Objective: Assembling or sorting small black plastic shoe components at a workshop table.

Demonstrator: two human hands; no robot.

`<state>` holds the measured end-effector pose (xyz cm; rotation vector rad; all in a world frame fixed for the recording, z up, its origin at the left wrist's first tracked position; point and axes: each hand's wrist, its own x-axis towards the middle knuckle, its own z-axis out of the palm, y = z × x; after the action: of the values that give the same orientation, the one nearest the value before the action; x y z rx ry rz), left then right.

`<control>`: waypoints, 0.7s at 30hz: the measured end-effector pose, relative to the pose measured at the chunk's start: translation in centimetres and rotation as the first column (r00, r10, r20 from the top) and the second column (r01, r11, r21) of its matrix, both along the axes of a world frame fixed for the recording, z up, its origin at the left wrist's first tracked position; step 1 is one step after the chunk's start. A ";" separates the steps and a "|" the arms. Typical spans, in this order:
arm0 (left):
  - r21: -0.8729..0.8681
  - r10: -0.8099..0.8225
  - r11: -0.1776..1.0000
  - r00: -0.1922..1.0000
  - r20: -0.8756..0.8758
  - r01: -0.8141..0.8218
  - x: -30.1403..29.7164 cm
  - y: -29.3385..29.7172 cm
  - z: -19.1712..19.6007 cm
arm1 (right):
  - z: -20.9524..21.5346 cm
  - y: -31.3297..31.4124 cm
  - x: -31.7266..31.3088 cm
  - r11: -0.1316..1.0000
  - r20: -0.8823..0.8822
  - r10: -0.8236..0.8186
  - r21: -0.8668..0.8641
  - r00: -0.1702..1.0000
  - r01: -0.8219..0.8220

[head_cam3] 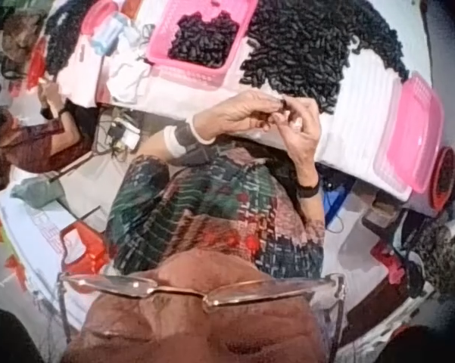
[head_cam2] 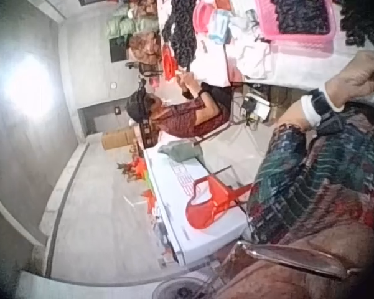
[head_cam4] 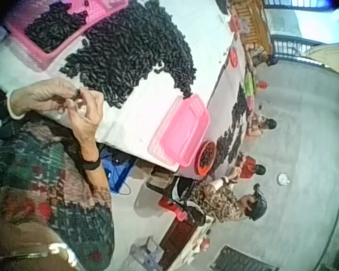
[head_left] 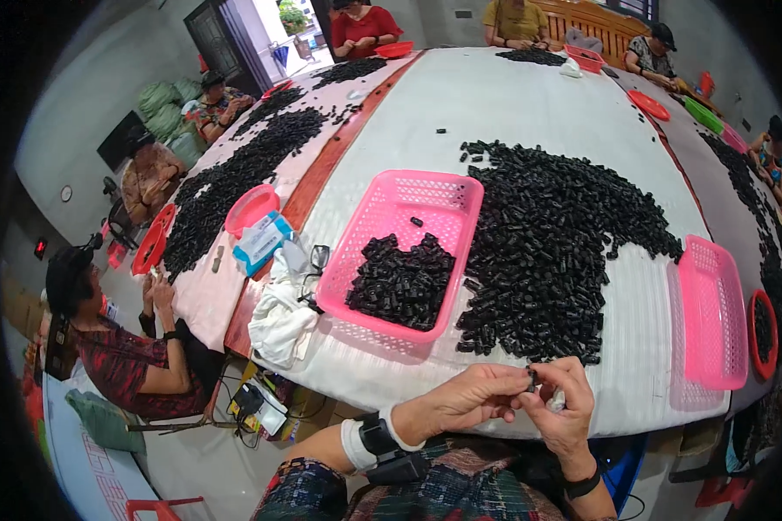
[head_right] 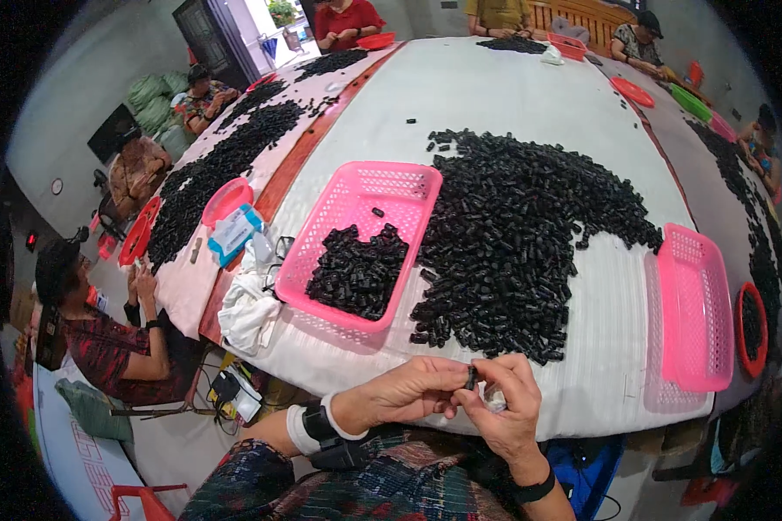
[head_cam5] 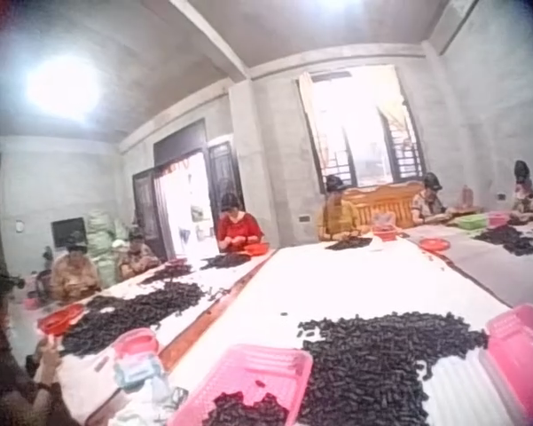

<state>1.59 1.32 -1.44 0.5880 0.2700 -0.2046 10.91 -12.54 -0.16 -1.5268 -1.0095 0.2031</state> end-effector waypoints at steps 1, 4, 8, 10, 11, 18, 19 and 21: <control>0.009 0.002 1.000 1.000 0.002 -0.002 0.0 0.0 -0.1 | 0.1 -0.1 0.0 1.000 0.013 0.001 -0.009 1.000 -0.001; 0.037 0.030 0.999 0.999 -0.021 -0.029 -0.1 -0.1 0.4 | 0.2 -0.1 -0.1 1.000 0.099 0.001 -0.031 0.995 0.002; 0.056 0.065 0.996 0.997 -0.045 -0.062 -0.4 0.0 0.0 | 0.2 0.1 -0.1 0.998 0.120 0.011 -0.060 0.993 -0.004; 0.072 0.078 0.995 0.995 -0.057 -0.074 -0.5 0.0 -0.1 | 0.3 0.1 -0.1 0.997 0.113 0.021 -0.069 0.993 -0.014; 0.076 0.071 0.995 0.996 -0.055 -0.067 -0.5 0.1 -0.3 | 0.3 0.2 -0.2 0.997 0.107 0.023 -0.081 0.994 -0.014; 0.063 0.157 0.986 0.982 -0.105 -0.151 -0.3 -0.4 -1.0 | -0.8 0.4 -0.7 0.988 0.330 -0.112 -0.066 0.937 0.141; 0.063 0.149 0.988 0.983 -0.103 -0.143 -0.2 -0.6 -0.8 | -0.9 0.4 -0.8 0.986 0.353 -0.142 -0.035 0.925 0.165; 0.047 0.168 0.985 0.981 -0.093 -0.164 0.1 -0.8 -0.4 | -1.2 0.3 -0.8 0.978 0.381 -0.191 -0.006 0.905 0.209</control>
<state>1.73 0.54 -1.85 0.5922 0.4160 -0.0668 10.14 -12.20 -1.34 -1.7410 -1.1428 -0.2262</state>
